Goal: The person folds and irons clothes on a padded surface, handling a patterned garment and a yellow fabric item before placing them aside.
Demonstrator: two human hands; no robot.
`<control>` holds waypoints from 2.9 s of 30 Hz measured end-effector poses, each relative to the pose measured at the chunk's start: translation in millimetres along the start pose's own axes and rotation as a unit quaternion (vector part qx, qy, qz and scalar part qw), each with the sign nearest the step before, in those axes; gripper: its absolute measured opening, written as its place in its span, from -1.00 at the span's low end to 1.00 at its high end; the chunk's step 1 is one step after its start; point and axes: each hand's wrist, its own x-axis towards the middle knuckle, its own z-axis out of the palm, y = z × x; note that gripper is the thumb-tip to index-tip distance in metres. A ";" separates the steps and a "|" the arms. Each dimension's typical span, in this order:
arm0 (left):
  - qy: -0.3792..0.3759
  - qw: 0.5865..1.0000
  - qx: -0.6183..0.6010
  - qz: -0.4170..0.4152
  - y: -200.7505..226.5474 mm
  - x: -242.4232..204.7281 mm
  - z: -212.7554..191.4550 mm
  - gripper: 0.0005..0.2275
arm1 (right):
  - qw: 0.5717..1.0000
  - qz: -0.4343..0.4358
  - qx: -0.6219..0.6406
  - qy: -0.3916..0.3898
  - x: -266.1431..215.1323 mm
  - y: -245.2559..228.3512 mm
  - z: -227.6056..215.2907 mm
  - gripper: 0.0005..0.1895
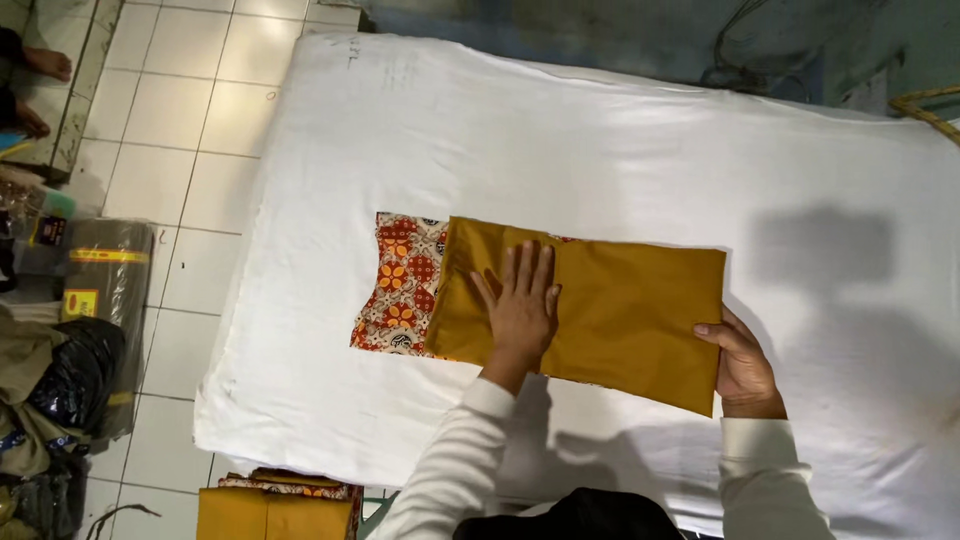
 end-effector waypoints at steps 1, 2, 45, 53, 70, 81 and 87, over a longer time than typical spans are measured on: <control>0.000 1.000 -0.001 -0.003 -3.4 0.5 7.5 -0.48 | 1.000 0.002 -0.002 -0.002 -3.1 1.2 4.9 -0.29; -0.012 1.000 0.007 -0.001 -5.3 3.9 13.7 -0.48 | 1.000 0.000 -0.003 0.004 -4.8 0.7 9.7 -0.30; 0.240 0.572 -0.714 -0.325 -204.9 -96.3 124.0 -0.70 | 0.630 -0.275 -0.722 -0.083 48.9 135.3 225.8 -0.17; 0.374 0.802 -0.414 -0.216 -153.8 -89.4 -60.9 -0.64 | 0.796 -0.264 -0.540 -0.069 36.5 89.0 218.0 -0.25; 0.033 0.935 -0.317 -0.156 -91.3 49.2 -57.7 -0.69 | 0.669 -0.305 -0.678 0.014 55.3 141.0 228.3 -0.01; 0.289 0.952 -0.096 -0.035 -93.6 18.2 -52.6 -0.41 | 0.658 -0.279 -0.700 -0.006 53.5 133.7 232.7 0.24; 0.253 0.966 0.008 0.047 -88.4 -40.4 -10.6 -0.52 | 0.699 -0.283 -0.657 -0.013 48.5 127.7 233.6 -0.14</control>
